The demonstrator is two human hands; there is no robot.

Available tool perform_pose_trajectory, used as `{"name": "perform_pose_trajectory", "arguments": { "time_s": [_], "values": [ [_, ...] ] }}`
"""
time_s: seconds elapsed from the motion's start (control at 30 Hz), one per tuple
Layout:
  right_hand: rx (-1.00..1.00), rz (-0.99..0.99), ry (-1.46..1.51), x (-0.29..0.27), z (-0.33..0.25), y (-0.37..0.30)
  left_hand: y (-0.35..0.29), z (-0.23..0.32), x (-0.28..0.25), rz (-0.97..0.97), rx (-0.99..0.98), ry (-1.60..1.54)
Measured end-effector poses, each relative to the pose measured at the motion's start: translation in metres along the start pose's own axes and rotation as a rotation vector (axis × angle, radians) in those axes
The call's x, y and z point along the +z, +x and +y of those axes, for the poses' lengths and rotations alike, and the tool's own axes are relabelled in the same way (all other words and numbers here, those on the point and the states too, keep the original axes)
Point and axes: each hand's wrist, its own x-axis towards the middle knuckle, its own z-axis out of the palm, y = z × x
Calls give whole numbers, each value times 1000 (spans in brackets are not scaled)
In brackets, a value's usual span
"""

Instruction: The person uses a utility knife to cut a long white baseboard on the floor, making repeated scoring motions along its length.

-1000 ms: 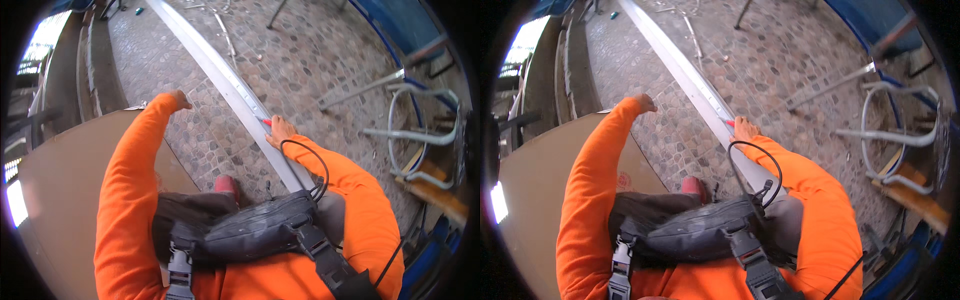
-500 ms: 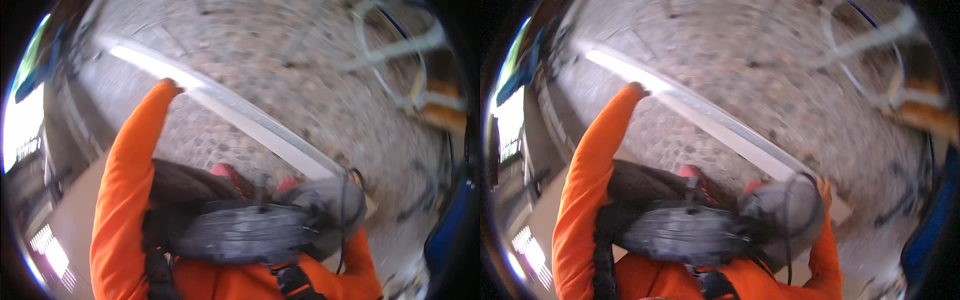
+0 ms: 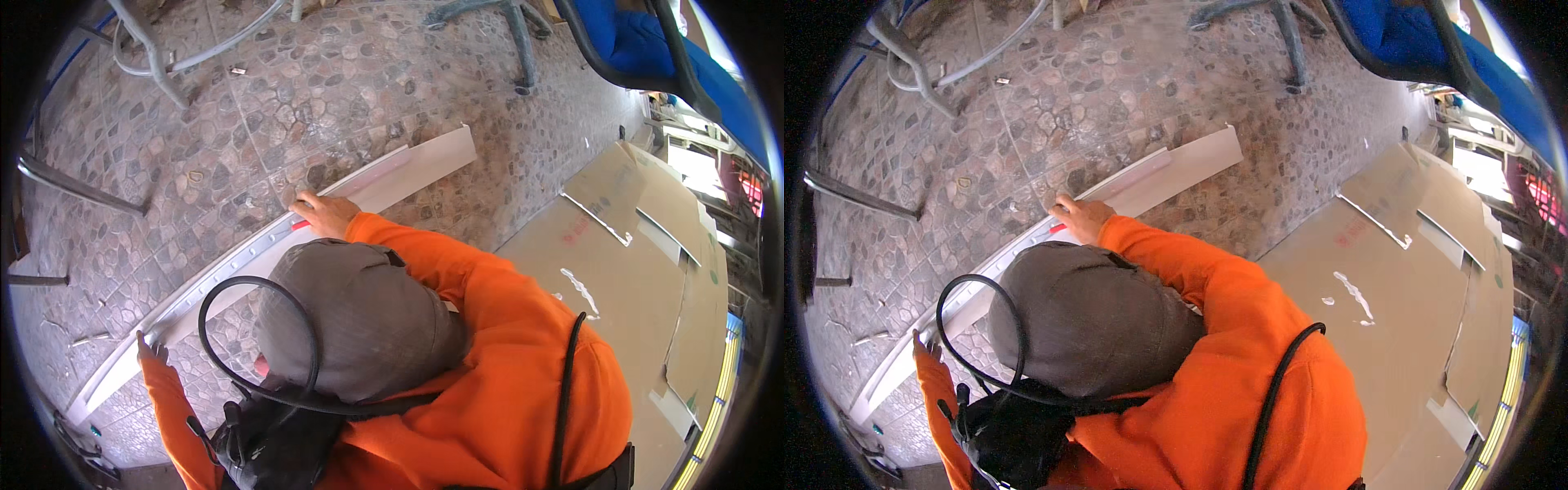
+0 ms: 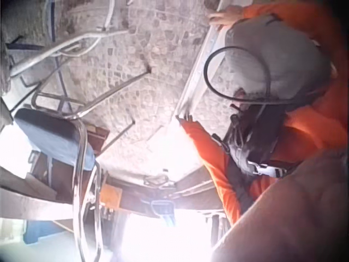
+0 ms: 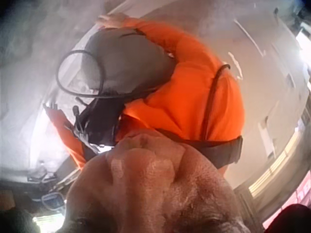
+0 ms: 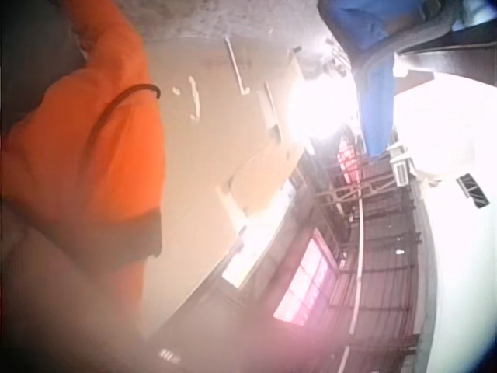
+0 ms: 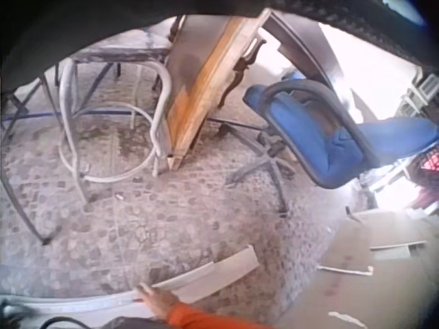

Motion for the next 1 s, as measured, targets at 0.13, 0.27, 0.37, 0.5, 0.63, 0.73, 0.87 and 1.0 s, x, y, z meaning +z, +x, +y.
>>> {"name": "perform_pose_trajectory", "arguments": {
  "time_s": [0.13, 0.27, 0.37, 0.5, 0.63, 0.73, 0.87, 1.0],
  "values": [
    [-101, 72, 26, -1, -18, 7, 27, 65, -96, -645, -355, -132],
    [78, 78, -102, -16, 71, -74, -82, -7, 41, -327, -230, -11],
    [168, 174, -183, -34, 102, -89, -113, 13, 51, -380, -162, 318],
    [323, 145, -259, -38, 125, -93, -115, 5, 44, -358, 54, 89],
    [219, 145, -222, -35, 127, -82, -81, 12, 13, -280, 62, -15],
    [271, 119, -225, -46, 117, -76, -70, 21, 5, -222, -12, -13],
    [292, 127, -216, -43, 128, -79, -69, 17, 12, -229, -51, 46],
    [321, 152, -208, -46, 131, -77, -59, 21, 7, -262, -80, 86]
  ]
}}
